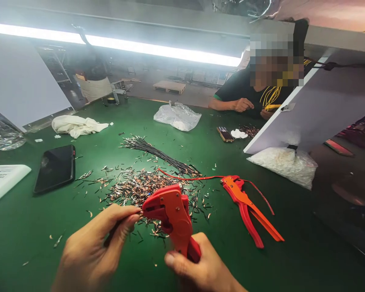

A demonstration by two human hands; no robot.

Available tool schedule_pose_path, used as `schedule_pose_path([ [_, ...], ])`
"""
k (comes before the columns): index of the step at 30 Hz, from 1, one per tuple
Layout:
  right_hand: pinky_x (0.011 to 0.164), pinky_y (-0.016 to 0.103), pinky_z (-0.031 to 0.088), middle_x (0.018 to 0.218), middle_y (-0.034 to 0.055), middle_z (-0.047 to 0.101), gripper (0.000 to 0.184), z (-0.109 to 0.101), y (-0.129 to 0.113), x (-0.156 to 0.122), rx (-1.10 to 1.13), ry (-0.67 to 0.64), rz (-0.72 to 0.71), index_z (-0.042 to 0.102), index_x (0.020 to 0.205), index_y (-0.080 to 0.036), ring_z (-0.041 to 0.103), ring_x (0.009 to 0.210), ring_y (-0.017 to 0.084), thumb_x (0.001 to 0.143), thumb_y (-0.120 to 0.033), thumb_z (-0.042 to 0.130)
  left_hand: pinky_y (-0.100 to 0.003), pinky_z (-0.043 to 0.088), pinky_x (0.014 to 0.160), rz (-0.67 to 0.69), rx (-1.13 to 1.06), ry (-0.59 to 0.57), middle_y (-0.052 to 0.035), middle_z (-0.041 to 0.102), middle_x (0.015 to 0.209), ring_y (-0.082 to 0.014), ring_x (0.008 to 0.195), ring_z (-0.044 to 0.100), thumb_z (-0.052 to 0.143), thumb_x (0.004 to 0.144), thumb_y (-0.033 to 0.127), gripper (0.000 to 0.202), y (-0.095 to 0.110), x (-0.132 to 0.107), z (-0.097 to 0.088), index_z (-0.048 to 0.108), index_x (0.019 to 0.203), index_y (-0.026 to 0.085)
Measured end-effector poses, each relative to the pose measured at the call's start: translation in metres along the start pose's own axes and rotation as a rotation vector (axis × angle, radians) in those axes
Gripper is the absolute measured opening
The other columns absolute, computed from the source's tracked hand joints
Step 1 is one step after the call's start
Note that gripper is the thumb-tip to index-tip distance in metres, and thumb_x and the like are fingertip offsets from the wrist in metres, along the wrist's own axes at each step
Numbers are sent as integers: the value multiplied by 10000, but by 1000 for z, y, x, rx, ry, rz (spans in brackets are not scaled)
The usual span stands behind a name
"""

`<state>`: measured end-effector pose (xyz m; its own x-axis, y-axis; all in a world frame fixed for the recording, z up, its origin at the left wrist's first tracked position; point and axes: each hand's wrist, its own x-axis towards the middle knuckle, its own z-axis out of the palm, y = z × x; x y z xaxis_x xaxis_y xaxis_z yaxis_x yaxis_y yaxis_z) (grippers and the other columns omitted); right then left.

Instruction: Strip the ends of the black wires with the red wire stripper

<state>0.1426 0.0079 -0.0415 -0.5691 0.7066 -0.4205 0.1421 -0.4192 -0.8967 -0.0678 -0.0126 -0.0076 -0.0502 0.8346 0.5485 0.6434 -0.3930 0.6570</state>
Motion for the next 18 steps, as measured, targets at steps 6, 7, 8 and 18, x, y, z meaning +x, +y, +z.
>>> schedule_pose_path([
  [6,411,221,232,490,-108,224,666,5,-3,-2,132,-55,84,368,556,-230,224,433,60,703,-805,669,-180,509,618,-8,34,51,34,735,807,-89,648,668,600,919,101,143,2,2,3,675,962,215],
  [7,398,215,236,483,-106,247,660,5,-4,-2,138,-42,93,389,558,-225,233,422,58,708,-806,663,-179,490,581,-25,51,55,43,713,756,-82,598,637,602,913,105,131,4,1,4,676,931,212],
  [8,387,207,238,480,-104,277,647,5,-5,-2,146,-24,104,411,577,-220,241,413,57,714,-800,666,-180,461,536,-43,64,56,57,675,690,-74,537,587,603,908,112,122,5,1,4,673,891,210],
  [18,374,209,184,464,-112,297,592,0,-10,-2,115,28,-16,429,599,-214,220,403,50,760,-706,715,-253,165,409,-257,-116,49,87,267,552,-82,457,229,507,929,187,236,22,-6,18,568,703,212],
])
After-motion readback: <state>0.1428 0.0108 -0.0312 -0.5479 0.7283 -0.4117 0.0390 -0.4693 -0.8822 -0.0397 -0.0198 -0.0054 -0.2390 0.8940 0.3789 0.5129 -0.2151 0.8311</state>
